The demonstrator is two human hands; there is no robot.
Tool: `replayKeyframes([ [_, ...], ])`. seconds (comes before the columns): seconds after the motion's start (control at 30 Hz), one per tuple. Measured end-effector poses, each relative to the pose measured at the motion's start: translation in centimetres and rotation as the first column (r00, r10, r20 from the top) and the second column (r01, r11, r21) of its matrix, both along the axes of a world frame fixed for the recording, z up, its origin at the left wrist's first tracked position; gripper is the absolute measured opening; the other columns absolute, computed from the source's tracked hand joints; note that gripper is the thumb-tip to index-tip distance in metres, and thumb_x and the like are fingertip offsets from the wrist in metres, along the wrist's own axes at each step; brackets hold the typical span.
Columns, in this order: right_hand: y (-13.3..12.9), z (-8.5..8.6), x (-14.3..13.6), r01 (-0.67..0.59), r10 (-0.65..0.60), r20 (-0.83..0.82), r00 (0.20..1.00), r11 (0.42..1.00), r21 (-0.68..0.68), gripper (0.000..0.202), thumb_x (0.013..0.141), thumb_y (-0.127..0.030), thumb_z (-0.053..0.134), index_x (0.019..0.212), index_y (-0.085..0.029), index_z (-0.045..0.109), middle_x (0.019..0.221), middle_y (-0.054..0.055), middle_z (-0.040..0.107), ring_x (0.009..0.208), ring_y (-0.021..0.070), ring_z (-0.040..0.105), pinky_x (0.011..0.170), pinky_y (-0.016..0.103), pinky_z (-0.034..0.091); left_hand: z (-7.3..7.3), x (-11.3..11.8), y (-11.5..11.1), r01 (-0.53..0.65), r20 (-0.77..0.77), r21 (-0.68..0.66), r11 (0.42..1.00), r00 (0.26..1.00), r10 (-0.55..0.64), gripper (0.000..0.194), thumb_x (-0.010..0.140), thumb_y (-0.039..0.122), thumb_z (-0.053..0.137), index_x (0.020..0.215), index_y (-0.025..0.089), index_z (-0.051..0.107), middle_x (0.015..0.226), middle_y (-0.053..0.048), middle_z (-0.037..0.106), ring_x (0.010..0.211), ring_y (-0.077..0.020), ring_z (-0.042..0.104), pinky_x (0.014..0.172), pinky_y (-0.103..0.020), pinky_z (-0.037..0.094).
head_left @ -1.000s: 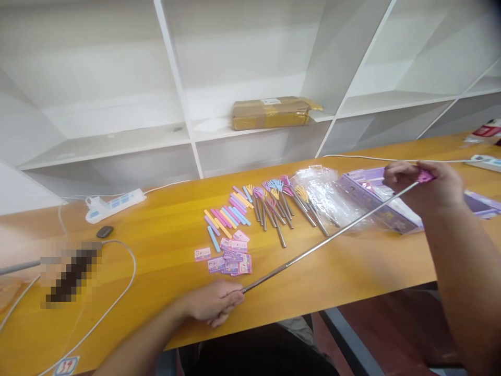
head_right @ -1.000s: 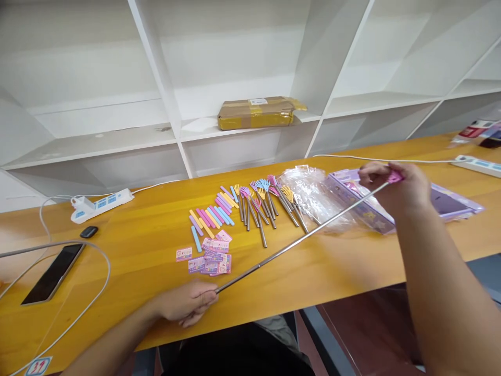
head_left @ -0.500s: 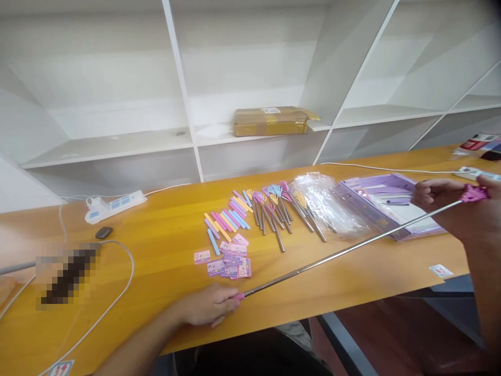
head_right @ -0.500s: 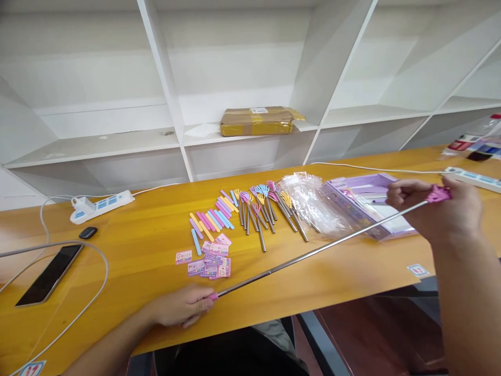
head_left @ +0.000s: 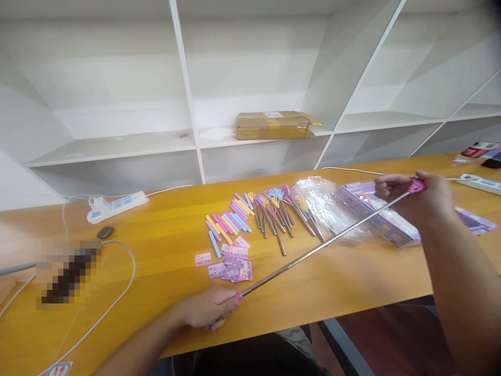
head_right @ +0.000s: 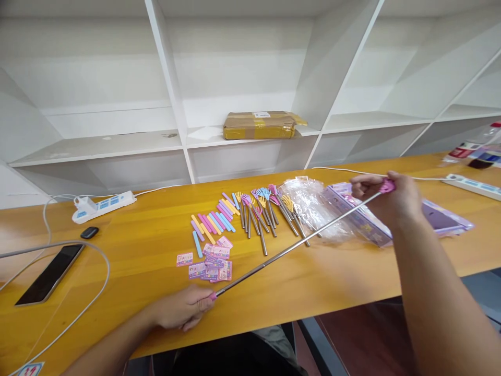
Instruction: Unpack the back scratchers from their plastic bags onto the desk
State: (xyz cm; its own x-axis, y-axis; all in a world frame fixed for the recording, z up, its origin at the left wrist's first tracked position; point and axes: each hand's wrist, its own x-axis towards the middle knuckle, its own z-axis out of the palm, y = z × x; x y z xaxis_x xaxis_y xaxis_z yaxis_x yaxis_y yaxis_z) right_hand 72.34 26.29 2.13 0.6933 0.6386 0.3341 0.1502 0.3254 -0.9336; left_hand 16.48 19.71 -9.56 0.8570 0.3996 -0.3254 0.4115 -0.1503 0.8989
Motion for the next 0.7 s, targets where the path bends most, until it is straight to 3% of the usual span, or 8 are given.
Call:
replayKeyframes([
  [0.07,1.6,-0.6,-2.7,-0.26,0.231,-0.224,0.947,0.96,-0.109,0.088,0.109,-0.016,0.005,0.056,-0.001,0.074,0.071,0.029,0.068,0.063,0.0147,0.063,0.066,0.043,0.043,-0.5,-0.1,0.1,-0.037,0.025,-0.097,0.995,0.999,0.04,0.053,0.106,0.071,0.032,0.085,0.024,0.041,0.049,0.009,0.045,0.041,-0.011,0.042,0.049,-0.024,0.037],
  [0.13,3.2,-1.6,-6.7,-0.443,0.397,-0.29,0.871,0.889,-0.115,0.085,0.111,-0.024,0.008,0.064,-0.006,0.077,0.078,0.025,0.072,0.067,0.0163,0.063,0.07,0.039,0.045,-1.2,-0.2,0.1,-0.073,0.071,-0.23,0.97,0.993,0.091,0.053,0.103,0.074,0.038,0.085,0.025,0.038,0.053,0.011,0.039,0.041,-0.0101,0.042,0.043,-0.023,0.032],
  [0.27,3.7,-5.2,-18.1,-0.748,0.743,-0.096,0.662,0.65,-0.134,0.074,0.111,-0.056,0.025,0.083,-0.014,0.079,0.088,0.016,0.074,0.083,0.0228,0.066,0.076,0.035,0.051,-2.5,-0.3,0.2,-0.108,0.208,-0.373,0.922,0.958,0.196,0.053,0.104,0.072,0.041,0.083,0.024,0.037,0.061,0.011,0.034,0.04,-0.0071,0.041,0.039,-0.021,0.026],
  [0.37,0.9,-9.0,-27.8,-0.874,0.893,0.095,0.441,0.451,-0.18,0.071,0.106,-0.07,0.034,0.093,-0.016,0.078,0.097,0.012,0.074,0.089,0.0227,0.065,0.082,0.035,0.052,-3.2,-0.2,0.2,-0.187,0.296,-0.361,0.914,0.906,0.302,0.051,0.106,0.069,0.04,0.082,0.024,0.036,0.059,0.012,0.032,0.038,-0.0061,0.036,0.039,-0.021,0.024],
  [0.43,-1.6,-11.3,-32.9,-0.93,0.944,0.072,0.322,0.329,-0.161,0.07,0.107,-0.071,0.031,0.105,-0.018,0.077,0.095,0.01,0.073,0.092,0.0227,0.065,0.085,0.036,0.053,-3.5,-0.1,0.2,-0.207,0.319,-0.349,0.914,0.891,0.323,0.051,0.106,0.069,0.041,0.081,0.024,0.037,0.058,0.012,0.031,0.038,-0.0064,0.036,0.039,-0.021,0.024],
  [0.5,-3.2,-13.0,-36.1,-0.954,0.956,-0.024,0.293,0.291,-0.072,0.076,0.109,-0.07,0.021,0.107,-0.017,0.075,0.09,0.01,0.072,0.087,0.0219,0.066,0.083,0.036,0.053,-3.5,0.0,0.2,-0.202,0.321,-0.354,0.913,0.891,0.321,0.05,0.106,0.067,0.042,0.082,0.024,0.037,0.057,0.012,0.031,0.038,-0.0066,0.037,0.038,-0.021,0.024],
  [0.53,-3.6,-13.6,-36.8,-0.954,0.953,-0.052,0.3,0.298,-0.038,0.077,0.109,-0.069,0.019,0.106,-0.016,0.075,0.089,0.009,0.071,0.086,0.0214,0.066,0.083,0.036,0.052,-3.5,0.0,0.2,-0.203,0.319,-0.362,0.91,0.89,0.326,0.049,0.106,0.067,0.042,0.082,0.024,0.038,0.056,0.012,0.031,0.037,-0.0065,0.037,0.038,-0.02,0.024],
  [0.7,-2.2,-14.6,-36.0,-0.928,0.927,-0.036,0.372,0.373,0.009,0.078,0.109,-0.068,0.022,0.094,-0.015,0.077,0.083,0.008,0.068,0.082,0.02,0.062,0.081,0.034,0.048,-3.2,0.4,0.6,-0.258,0.304,-0.401,0.879,0.868,0.394,0.049,0.106,0.065,0.044,0.081,0.024,0.037,0.054,0.013,0.029,0.034,-0.006,0.035,0.036,-0.02,0.022],
])
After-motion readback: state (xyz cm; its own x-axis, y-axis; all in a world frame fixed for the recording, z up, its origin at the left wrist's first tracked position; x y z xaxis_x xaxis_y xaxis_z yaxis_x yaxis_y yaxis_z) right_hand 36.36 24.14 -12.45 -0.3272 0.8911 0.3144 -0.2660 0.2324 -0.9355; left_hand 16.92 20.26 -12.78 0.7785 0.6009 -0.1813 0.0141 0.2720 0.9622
